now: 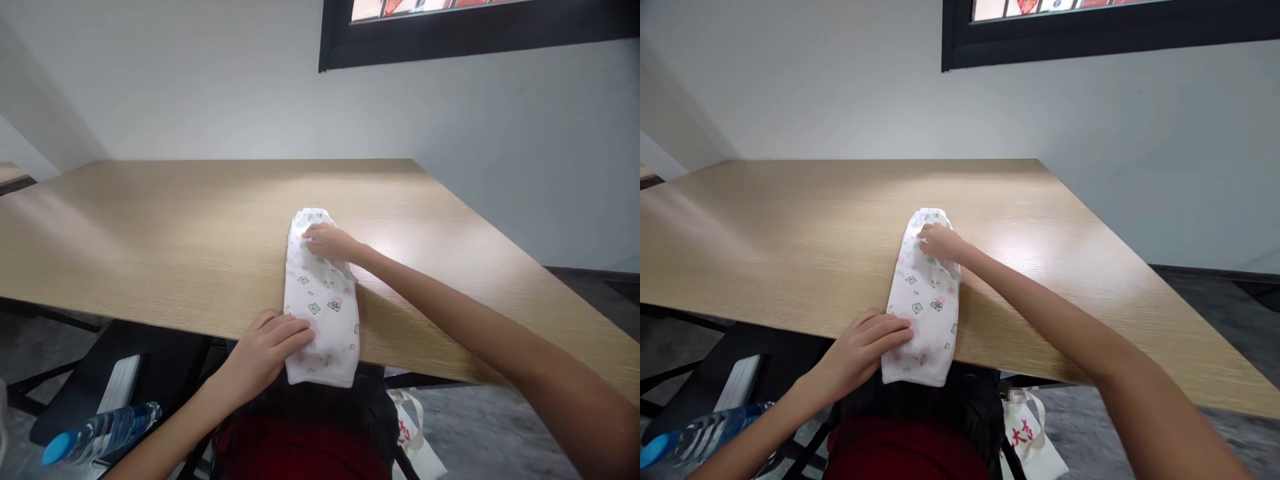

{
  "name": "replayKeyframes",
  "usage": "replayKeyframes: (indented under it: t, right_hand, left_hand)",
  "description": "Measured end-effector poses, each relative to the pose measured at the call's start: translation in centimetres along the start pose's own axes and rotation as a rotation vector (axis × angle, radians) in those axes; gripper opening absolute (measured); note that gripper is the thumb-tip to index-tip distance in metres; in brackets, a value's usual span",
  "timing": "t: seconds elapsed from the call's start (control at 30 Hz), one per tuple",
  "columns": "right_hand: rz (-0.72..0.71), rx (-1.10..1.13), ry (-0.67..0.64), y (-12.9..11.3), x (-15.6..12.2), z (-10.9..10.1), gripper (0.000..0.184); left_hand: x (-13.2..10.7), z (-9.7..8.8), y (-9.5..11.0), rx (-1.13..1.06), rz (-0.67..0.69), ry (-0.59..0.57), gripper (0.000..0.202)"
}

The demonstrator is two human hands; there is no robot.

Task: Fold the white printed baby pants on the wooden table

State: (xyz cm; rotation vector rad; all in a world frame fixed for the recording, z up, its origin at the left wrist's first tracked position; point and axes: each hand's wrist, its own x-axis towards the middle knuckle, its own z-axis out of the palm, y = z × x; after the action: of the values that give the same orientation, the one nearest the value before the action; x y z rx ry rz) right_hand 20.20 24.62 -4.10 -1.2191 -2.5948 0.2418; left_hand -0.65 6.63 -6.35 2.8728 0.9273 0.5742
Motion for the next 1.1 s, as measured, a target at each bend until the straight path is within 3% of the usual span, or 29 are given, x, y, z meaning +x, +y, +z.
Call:
replayKeyframes:
  t: [0.2, 0.27, 0.33, 0.43, 0.53, 0.63, 0.7, 0.77, 0.87, 1.0, 1.1]
  right_hand:
    - [-0.208, 0.124, -0.074, -7.4, -12.0, -0.9, 0.026]
    - [-0.268, 0.157, -0.056, -9.9, -15.5, -0.9, 0.055]
    - [-0.32, 0.16, -0.019, -12.0, -18.0, -0.9, 0.073]
    - [-0.33, 0.207, 0.068, -13.7, -19.4, -1.6, 0.072]
    - [-0.213, 0.365, 0.154, -13.0, -17.5, -3.5, 0.065]
    - [-0.012, 0.457, 0.208, -9.9, -12.7, -5.3, 0.048]
    - [0.113, 0.462, 0.256, -7.1, -8.8, -5.5, 0.035]
    - [0.229, 0.442, 0.222, -4.2, -5.4, -4.7, 0.027]
    - [0.343, 0.215, 0.189, -1.6, -2.8, -2.5, 0.028]
    - [0.175, -0.235, 0.421, -2.0, -2.7, 0.0, 0.032]
    - [0.035, -0.362, 0.451, -3.1, -1.8, 0.8, 0.033]
  left_hand:
    - [1.6, 0.8, 0.2, -0.016, 0.108, 0.157, 0.021]
    - [1.6, 0.4, 0.7, -0.12, 0.093, 0.173, 0.022]
    - [1.4, -0.4, 1.4, -0.266, 0.087, 0.147, 0.03]
    - [1.3, -2.5, 2.2, -0.485, 0.047, 0.06, 0.03]
    - [2.7, -4.8, 1.7, -0.565, -0.245, 0.029, 0.031]
    - [6.1, -6.0, -1.1, -0.492, -0.503, 0.102, 0.038]
    - [8.9, -5.6, -4.1, -0.358, -0.552, 0.113, 0.04]
    - [11.1, -4.4, -7.0, -0.205, -0.591, 0.09, 0.039]
    - [12.4, -2.2, -9.4, -0.064, -0.634, 0.096, 0.031]
    - [11.3, -0.3, -8.0, 0.056, -0.526, 0.121, 0.03]
    - [10.2, 0.3, -5.5, 0.084, -0.391, 0.069, 0.028]
